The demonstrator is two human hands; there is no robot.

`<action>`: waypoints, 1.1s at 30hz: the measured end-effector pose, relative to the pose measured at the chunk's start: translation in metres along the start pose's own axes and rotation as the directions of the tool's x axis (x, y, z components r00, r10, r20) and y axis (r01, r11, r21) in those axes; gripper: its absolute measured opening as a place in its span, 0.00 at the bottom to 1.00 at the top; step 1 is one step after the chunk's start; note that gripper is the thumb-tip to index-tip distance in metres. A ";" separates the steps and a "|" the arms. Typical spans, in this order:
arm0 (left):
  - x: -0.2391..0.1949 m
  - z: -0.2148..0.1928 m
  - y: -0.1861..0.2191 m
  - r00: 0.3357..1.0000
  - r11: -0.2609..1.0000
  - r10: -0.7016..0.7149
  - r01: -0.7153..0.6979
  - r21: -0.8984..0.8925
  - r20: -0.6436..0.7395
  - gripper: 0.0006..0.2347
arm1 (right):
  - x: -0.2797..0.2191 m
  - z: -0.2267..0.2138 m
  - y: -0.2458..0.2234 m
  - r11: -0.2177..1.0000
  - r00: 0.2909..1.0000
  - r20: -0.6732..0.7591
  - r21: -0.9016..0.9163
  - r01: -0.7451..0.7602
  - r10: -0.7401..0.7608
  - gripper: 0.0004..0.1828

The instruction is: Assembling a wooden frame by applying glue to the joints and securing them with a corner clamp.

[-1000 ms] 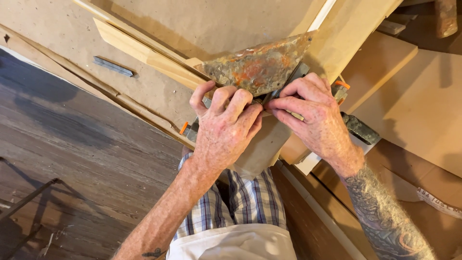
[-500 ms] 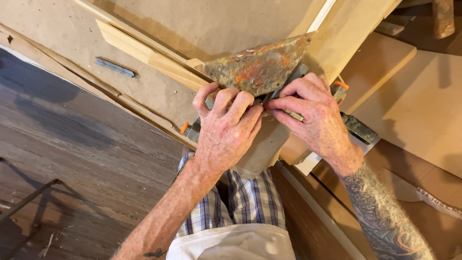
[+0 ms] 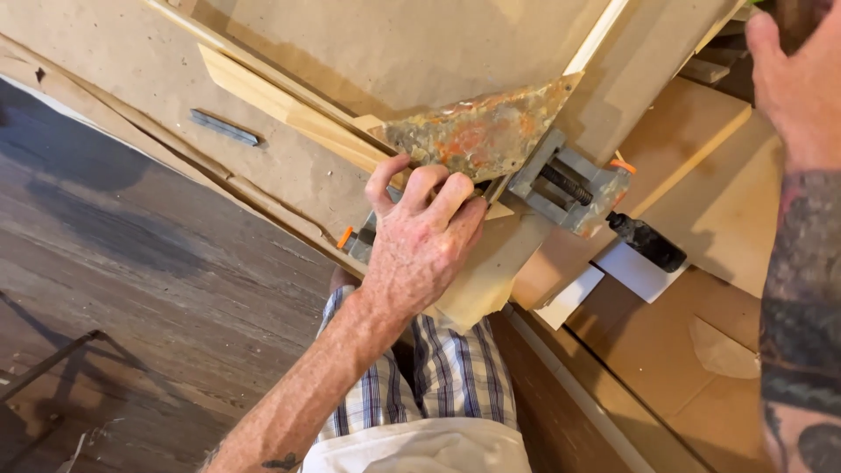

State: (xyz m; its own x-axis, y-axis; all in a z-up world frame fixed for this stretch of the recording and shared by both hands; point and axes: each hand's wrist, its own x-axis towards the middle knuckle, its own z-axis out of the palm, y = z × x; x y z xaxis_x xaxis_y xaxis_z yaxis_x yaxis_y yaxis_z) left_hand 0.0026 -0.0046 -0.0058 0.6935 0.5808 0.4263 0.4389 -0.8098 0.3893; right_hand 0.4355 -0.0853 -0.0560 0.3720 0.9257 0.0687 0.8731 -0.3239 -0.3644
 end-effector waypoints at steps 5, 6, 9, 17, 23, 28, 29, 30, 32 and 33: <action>0.001 -0.002 0.000 1.000 1.000 0.007 -0.007 0.027 0.015 0.10 | 0.003 0.011 0.043 0.953 0.998 -0.022 -0.296 -0.064 0.060 0.20; 0.002 -0.002 0.000 1.000 0.999 0.009 -0.010 0.033 0.019 0.10 | 0.001 0.009 0.056 0.905 0.998 -0.061 -0.422 -0.046 0.022 0.28; 0.002 -0.004 0.001 1.000 1.000 -0.003 0.003 -0.018 0.006 0.08 | -0.022 -0.032 -0.022 0.958 0.990 -0.087 0.276 -0.080 0.108 0.19; -0.005 0.008 -0.003 1.000 0.999 0.014 -0.015 0.046 0.021 0.07 | -0.233 -0.105 -0.243 0.305 0.626 0.197 0.740 -0.599 0.754 0.23; -0.003 0.004 -0.001 1.000 1.000 0.013 -0.013 0.016 0.000 0.07 | -0.306 -0.055 -0.279 0.640 0.660 0.326 0.181 -0.747 0.677 0.33; -0.004 0.007 -0.003 0.999 0.999 0.032 -0.032 -0.006 -0.038 0.08 | -0.293 -0.050 -0.301 0.664 0.626 0.464 0.102 -0.741 0.627 0.35; -0.006 0.008 -0.003 0.999 1.000 0.022 -0.022 -0.017 -0.038 0.07 | -0.292 -0.048 -0.299 0.706 0.662 0.463 0.101 -0.701 0.590 0.35; -0.005 0.011 -0.003 0.999 0.999 0.018 -0.019 -0.030 -0.043 0.06 | -0.289 -0.046 -0.298 0.746 0.698 0.455 0.101 -0.658 0.554 0.34; -0.004 0.009 -0.002 0.998 0.999 0.018 -0.020 -0.037 -0.055 0.06 | -0.290 -0.043 -0.298 0.750 0.711 0.447 0.123 -0.651 0.543 0.34; -0.004 0.008 -0.002 0.998 0.999 0.017 -0.020 -0.043 -0.066 0.07 | -0.289 -0.042 -0.298 0.753 0.723 0.440 0.144 -0.642 0.532 0.34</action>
State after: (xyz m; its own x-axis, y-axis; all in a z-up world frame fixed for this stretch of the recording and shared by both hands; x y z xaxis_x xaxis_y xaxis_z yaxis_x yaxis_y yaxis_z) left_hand 0.0038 -0.0054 -0.0149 0.6619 0.5709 0.4858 0.4000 -0.8171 0.4152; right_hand 0.0808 -0.2649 0.0714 0.5952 0.5832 -0.5528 0.3733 -0.8099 -0.4525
